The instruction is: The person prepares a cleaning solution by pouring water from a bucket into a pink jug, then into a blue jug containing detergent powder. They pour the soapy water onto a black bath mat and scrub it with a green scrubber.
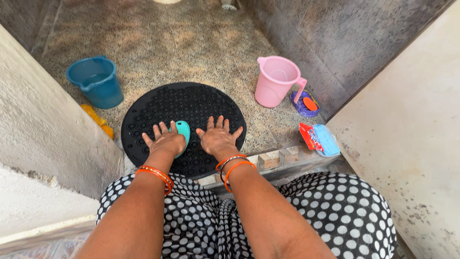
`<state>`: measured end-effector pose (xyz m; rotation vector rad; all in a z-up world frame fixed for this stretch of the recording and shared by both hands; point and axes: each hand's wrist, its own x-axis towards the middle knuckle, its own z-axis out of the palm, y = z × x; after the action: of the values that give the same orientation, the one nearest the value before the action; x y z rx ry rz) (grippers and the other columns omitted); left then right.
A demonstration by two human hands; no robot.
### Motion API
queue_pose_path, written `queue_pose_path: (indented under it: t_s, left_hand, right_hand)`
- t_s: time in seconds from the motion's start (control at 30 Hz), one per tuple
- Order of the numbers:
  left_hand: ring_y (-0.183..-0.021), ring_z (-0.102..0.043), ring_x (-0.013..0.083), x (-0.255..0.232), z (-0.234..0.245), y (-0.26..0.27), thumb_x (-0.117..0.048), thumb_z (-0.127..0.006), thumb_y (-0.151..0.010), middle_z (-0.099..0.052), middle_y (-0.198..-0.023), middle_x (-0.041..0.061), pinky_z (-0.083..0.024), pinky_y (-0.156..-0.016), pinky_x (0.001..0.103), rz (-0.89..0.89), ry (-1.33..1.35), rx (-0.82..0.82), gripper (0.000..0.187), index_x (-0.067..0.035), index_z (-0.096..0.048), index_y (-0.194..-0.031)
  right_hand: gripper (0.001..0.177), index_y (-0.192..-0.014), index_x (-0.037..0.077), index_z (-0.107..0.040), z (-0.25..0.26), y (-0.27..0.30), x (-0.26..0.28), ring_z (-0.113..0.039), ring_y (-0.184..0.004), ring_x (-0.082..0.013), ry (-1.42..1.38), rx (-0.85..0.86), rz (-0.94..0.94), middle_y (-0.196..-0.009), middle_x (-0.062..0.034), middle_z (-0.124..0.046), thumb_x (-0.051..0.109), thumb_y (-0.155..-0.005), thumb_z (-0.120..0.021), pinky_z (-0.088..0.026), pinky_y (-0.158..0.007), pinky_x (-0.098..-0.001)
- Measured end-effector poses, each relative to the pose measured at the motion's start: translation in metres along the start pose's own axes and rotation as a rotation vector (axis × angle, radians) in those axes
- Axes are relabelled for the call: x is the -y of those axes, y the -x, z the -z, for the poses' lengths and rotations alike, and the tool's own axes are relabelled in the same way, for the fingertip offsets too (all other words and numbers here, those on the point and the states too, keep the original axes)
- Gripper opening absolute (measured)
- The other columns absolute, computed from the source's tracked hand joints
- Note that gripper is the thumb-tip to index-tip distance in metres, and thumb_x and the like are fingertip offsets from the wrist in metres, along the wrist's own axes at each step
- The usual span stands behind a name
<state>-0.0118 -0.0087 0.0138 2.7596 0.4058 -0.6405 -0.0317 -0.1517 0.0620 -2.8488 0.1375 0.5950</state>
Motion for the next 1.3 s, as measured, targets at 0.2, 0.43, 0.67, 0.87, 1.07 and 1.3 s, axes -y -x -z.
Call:
queue_pose_path:
  t_s: [0.2, 0.43, 0.67, 0.87, 1.07, 1.3]
  left_hand:
    - [-0.159, 0.009, 0.0264, 0.001, 0.0, 0.001, -0.032, -0.028, -0.1, 0.004, -0.173, 0.003, 0.01, -0.124, 0.059, -0.014, 0.008, 0.007, 0.07, -0.026, -0.004, -0.165]
    - [-0.159, 0.008, 0.0263, 0.003, -0.001, 0.004, -0.033, -0.027, -0.1, 0.003, -0.173, 0.003, 0.01, -0.125, 0.059, -0.024, 0.023, -0.007, 0.069, -0.026, -0.006, -0.165]
    - [-0.159, 0.006, 0.0264, -0.001, 0.0, 0.006, -0.035, -0.028, -0.101, 0.002, -0.173, 0.003, 0.01, -0.125, 0.059, -0.028, 0.01, -0.025, 0.069, -0.026, -0.007, -0.165]
    - [-0.159, 0.006, 0.0264, -0.006, 0.001, 0.007, -0.033, -0.029, -0.1, 0.002, -0.173, 0.003, 0.01, -0.125, 0.059, -0.047, 0.003, -0.03, 0.07, -0.026, -0.006, -0.165]
    - [-0.159, 0.006, 0.0278, -0.009, 0.004, 0.013, -0.034, -0.029, -0.101, 0.002, -0.173, 0.004, 0.01, -0.124, 0.06, -0.07, 0.011, -0.063, 0.069, -0.025, -0.006, -0.166]
    - [-0.16, 0.006, 0.0279, 0.004, 0.024, 0.033, -0.036, -0.031, -0.101, 0.002, -0.173, 0.006, 0.008, -0.124, 0.06, -0.121, 0.075, -0.104, 0.069, -0.024, -0.008, -0.165]
  right_hand:
    - [0.072, -0.164, 0.022, -0.01, -0.001, 0.003, 0.0, 0.001, -0.159, -0.0283, -0.004, 0.005, 0.004, -0.172, -0.0072, 0.001, 0.056, -0.103, -0.027, 0.005, -0.122, -0.0693]
    - [0.07, -0.164, 0.022, -0.011, -0.005, 0.001, -0.002, 0.0, -0.159, -0.0275, 0.005, -0.007, 0.014, -0.172, -0.0058, 0.0, 0.055, -0.104, -0.025, 0.005, -0.123, -0.069]
    - [0.07, -0.164, 0.022, -0.015, -0.01, -0.005, -0.003, -0.006, -0.158, -0.0274, -0.015, -0.073, 0.11, -0.172, -0.0051, -0.006, 0.056, -0.104, -0.025, -0.001, -0.122, -0.0688]
    - [0.069, -0.163, 0.022, -0.016, -0.008, -0.001, -0.009, -0.007, -0.158, -0.0271, -0.027, -0.089, 0.109, -0.172, -0.0043, -0.007, 0.056, -0.104, -0.025, -0.002, -0.123, -0.0683]
    - [0.069, -0.163, 0.022, -0.014, -0.003, 0.01, -0.013, -0.006, -0.159, -0.0257, -0.005, -0.087, 0.099, -0.172, -0.0032, -0.006, 0.056, -0.104, -0.023, -0.002, -0.123, -0.0678]
    - [0.072, -0.162, 0.02, -0.022, -0.005, 0.014, -0.011, -0.017, -0.157, -0.0261, -0.024, -0.197, 0.159, -0.171, -0.0057, -0.014, 0.059, -0.102, -0.025, -0.015, -0.119, -0.0714]
